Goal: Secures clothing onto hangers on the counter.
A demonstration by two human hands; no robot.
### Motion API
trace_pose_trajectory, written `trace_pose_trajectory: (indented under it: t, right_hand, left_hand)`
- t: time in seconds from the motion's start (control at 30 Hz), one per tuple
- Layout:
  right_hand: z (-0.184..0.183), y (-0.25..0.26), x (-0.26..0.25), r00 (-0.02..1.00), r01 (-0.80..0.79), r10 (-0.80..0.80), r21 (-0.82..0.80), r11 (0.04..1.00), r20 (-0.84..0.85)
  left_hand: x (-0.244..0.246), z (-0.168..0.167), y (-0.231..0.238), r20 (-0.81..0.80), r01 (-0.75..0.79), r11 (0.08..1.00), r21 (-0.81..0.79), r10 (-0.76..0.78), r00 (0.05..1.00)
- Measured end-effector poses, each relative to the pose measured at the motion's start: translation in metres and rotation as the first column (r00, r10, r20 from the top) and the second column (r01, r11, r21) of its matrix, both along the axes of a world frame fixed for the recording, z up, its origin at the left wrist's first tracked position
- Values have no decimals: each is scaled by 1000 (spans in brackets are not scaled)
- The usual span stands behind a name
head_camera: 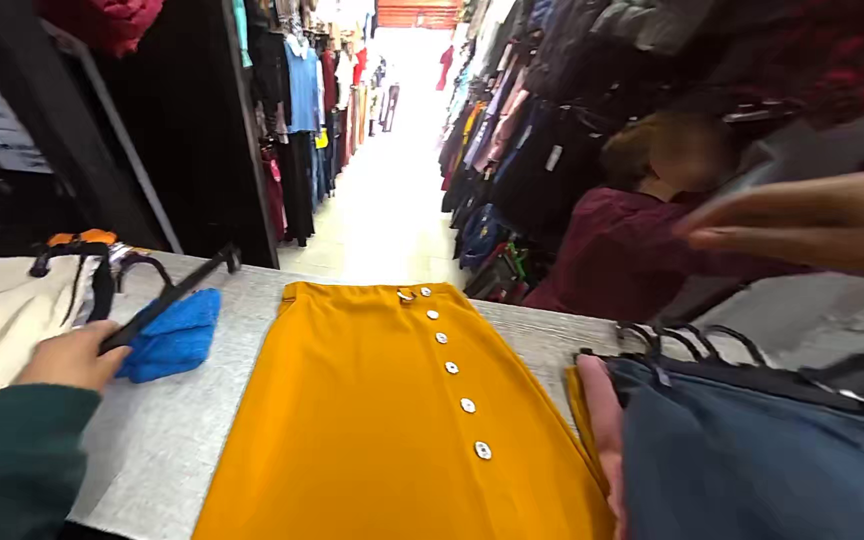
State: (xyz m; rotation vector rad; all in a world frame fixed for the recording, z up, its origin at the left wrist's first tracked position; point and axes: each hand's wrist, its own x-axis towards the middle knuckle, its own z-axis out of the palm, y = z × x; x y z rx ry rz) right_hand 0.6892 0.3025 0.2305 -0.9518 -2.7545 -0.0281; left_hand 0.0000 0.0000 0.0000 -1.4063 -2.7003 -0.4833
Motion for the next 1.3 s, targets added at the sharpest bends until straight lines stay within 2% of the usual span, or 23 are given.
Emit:
trace_pose_trajectory:
  t: [0.07,0.17,0.23,0.3,0.4,0.47,0.53,0.6,0.67,0.73,0.8,0.87,0.93,1.07,1.3]
  right_hand:
    - [1,-23,-38,997,-27,33,72,997,-76]
    - [2,-43,-93,982,-103,117,95,990,-150]
    - [-5,-52,-132,953,-150,168,92,984,-250]
    - [-17,-66,-170,896,-215,242,113,970,-371]
    - [-54,-73,-229,768,-364,393,161,918,-505]
    - [-88,-67,-265,768,-387,365,72,919,-526]
    - [-130,-46,-294,845,-315,221,-120,941,-487]
    - [-166,-24,-312,879,-256,81,-321,912,-471]
    - [-194,-11,-319,897,-209,-10,-442,872,-443]
    - [-210,-3,-317,937,-138,-54,-509,850,-344]
    - [-215,0,-313,966,-82,-64,-536,840,-249]
    - [-212,-6,-315,976,-62,-52,-502,863,-210]
    - [-210,-19,-322,980,-102,8,-464,880,-200]
    - [-210,-46,-334,977,-211,167,-466,860,-134]
    - [-211,-52,-339,986,-158,111,-480,863,-126]
  left_hand:
    - [12,28,-2,-16,56,989,138,-54,998]
    - [44,68,21,105,184,934,306,-225,969]
    - [64,78,55,100,349,899,265,-385,917]
    - [86,76,102,99,516,842,158,-533,840]
    - [136,71,169,272,639,769,6,-617,739]
    - [167,70,199,444,711,701,-60,-619,648]
    - [189,66,221,606,765,637,-91,-574,550]
    - [197,54,242,675,782,618,-79,-543,498]
    - [194,40,257,587,761,644,-80,-586,558]
    - [175,23,267,375,691,721,-52,-627,683]
    - [160,12,257,205,494,866,72,-498,843]
    - [151,6,246,213,253,957,143,-280,936]
    - [143,-6,245,269,145,986,80,-161,950]
    - [139,-9,245,320,224,974,-29,-203,926]
    - [136,7,241,375,269,954,-135,-202,905]
